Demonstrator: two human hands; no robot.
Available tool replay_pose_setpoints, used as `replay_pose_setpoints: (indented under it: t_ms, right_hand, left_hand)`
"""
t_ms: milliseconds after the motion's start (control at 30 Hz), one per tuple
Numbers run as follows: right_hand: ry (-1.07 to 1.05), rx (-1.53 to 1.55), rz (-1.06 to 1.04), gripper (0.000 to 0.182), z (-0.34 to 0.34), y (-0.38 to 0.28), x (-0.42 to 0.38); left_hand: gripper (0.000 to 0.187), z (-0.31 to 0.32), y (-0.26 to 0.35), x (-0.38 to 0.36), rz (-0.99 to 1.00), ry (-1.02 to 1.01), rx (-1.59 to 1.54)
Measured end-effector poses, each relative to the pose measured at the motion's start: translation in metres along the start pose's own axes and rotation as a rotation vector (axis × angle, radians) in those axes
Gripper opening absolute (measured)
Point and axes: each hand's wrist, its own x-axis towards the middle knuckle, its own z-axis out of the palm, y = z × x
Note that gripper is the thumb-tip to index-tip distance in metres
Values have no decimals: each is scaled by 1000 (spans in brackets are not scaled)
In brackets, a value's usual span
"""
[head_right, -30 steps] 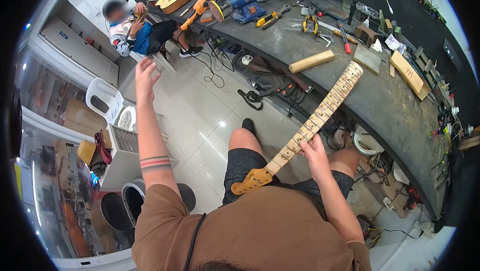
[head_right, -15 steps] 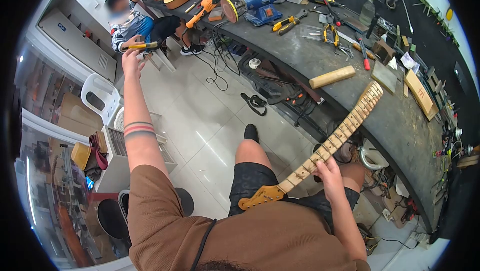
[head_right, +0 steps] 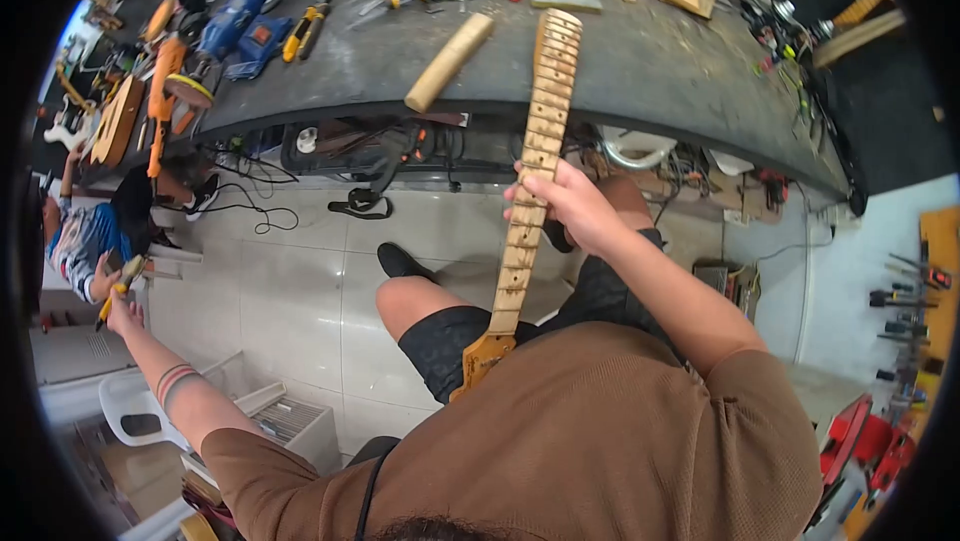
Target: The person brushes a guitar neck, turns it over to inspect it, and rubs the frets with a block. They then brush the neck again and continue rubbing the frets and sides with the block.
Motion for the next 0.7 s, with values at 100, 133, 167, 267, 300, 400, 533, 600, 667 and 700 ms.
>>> replay_pose_setpoints:
  t_ms: [100, 133, 167, 267, 300, 400, 533, 600, 667, 700]
  right_hand:
    - [3, -20, -3, 36, -1, -1, 0]
    - [7, -47, -8, 40, 0, 0, 0]
    - [8, -74, -11, 44, 0, 0, 0]
    - [22, -88, -9, 45, 0, 1, 3]
    - [35, -94, 1, 43, 1, -1, 2]
    - [74, -116, 20, 41, 3, 2, 11]
    - [92, -136, -162, 29, -5, 25, 23]
    - [118, -137, -157, 28, 4, 19, 20]
    - [119, -125, -200, 27, 4, 23, 22]
    - [125, -156, -245, 26, 3, 26, 25]
  left_hand:
    - [77, 22, 11, -15, -31, 283, -48]
    - [78, 21, 16, -17, -31, 249, -40]
    - [79, 17, 15, -17, -32, 219, -31]
    - [76, 4, 6, 53, -114, -14, -120]
    - [62, 4, 5, 57, -111, 37, -130]
    - [49, -1, 5, 62, 14, -73, -246]
    - [36, 13, 7, -2, 401, 159, -362]
    - [37, 15, 18, -38, 571, 275, -359]
    - [38, -7, 23, -40, 536, 372, -820]
    - [38, -19, 19, -43, 433, 184, -1114]
